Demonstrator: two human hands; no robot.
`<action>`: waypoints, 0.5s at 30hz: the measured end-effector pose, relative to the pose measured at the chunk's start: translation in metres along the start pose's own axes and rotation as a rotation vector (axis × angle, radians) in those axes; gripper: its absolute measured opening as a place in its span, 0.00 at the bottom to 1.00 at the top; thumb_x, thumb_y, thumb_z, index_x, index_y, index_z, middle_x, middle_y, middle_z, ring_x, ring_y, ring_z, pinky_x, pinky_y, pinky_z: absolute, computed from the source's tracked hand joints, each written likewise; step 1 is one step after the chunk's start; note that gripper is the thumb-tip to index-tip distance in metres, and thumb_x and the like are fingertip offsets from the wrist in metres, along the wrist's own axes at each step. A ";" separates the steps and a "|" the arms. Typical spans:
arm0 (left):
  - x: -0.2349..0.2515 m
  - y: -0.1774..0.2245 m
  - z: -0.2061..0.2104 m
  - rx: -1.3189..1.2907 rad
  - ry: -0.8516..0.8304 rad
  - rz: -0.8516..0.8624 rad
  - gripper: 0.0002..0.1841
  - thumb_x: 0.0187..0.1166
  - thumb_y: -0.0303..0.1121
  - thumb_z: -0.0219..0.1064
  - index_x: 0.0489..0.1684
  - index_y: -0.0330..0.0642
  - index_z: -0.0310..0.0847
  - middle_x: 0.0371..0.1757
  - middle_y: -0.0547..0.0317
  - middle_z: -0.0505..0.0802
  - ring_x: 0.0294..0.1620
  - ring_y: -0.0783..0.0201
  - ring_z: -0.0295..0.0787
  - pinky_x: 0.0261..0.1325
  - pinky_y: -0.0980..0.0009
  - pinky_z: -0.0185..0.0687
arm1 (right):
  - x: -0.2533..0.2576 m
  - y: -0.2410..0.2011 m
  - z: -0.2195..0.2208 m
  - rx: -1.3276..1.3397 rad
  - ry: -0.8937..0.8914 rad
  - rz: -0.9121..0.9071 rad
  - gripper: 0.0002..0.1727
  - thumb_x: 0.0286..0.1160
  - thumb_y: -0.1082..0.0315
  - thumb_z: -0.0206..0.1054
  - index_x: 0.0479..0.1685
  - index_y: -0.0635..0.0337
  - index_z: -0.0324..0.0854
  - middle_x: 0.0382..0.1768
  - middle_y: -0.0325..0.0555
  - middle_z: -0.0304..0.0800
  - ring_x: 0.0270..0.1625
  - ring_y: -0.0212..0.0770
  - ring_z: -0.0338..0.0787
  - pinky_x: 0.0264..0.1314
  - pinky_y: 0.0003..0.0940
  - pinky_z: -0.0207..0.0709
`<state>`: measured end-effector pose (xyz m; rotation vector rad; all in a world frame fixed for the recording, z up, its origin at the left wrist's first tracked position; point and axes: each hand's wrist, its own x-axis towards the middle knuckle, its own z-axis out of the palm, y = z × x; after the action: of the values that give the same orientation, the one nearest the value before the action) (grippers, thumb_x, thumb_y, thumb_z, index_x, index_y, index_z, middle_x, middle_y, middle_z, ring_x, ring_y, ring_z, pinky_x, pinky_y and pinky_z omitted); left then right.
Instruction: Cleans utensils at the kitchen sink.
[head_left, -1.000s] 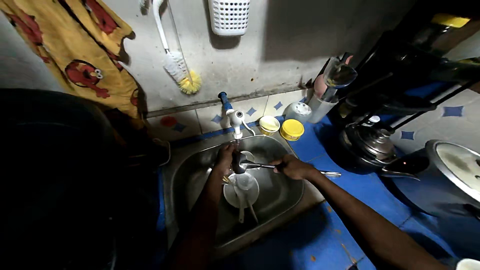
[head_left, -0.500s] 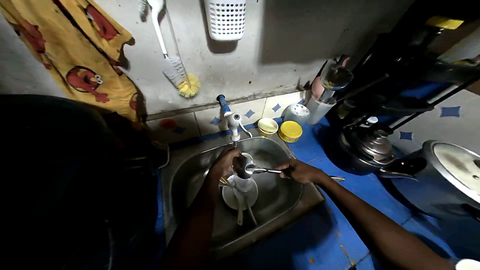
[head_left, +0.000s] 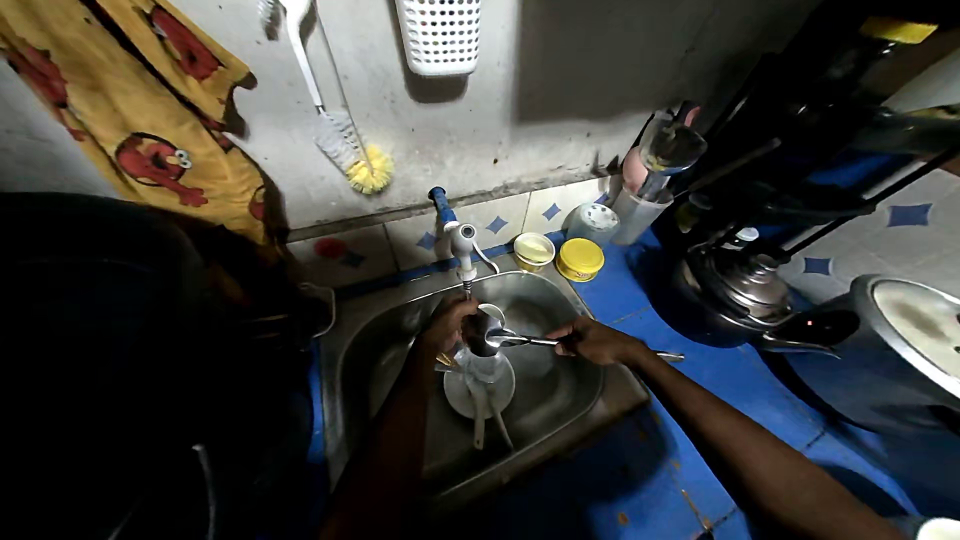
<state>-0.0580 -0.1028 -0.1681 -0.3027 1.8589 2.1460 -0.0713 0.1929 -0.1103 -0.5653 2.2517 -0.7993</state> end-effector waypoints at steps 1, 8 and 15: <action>0.000 0.000 -0.001 -0.007 0.006 -0.009 0.07 0.85 0.31 0.57 0.45 0.39 0.78 0.26 0.58 0.83 0.22 0.65 0.79 0.25 0.68 0.79 | 0.000 -0.002 0.000 -0.014 0.001 0.013 0.15 0.85 0.73 0.64 0.64 0.57 0.88 0.37 0.42 0.88 0.35 0.30 0.81 0.44 0.30 0.77; 0.005 0.001 -0.004 0.028 0.068 0.023 0.07 0.84 0.31 0.59 0.48 0.39 0.80 0.29 0.58 0.82 0.24 0.67 0.78 0.26 0.69 0.76 | 0.006 -0.012 -0.003 -0.020 -0.007 0.051 0.16 0.85 0.72 0.64 0.68 0.56 0.87 0.38 0.42 0.89 0.35 0.30 0.81 0.44 0.30 0.77; 0.011 -0.005 -0.007 0.025 0.072 0.033 0.09 0.85 0.31 0.55 0.51 0.39 0.79 0.32 0.56 0.84 0.27 0.64 0.80 0.28 0.66 0.78 | 0.010 -0.015 -0.002 -0.018 0.013 0.067 0.16 0.85 0.71 0.64 0.66 0.54 0.88 0.39 0.43 0.90 0.36 0.33 0.82 0.46 0.34 0.78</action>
<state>-0.0671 -0.1078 -0.1776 -0.3507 1.9418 2.1586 -0.0771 0.1772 -0.1036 -0.4915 2.2792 -0.7515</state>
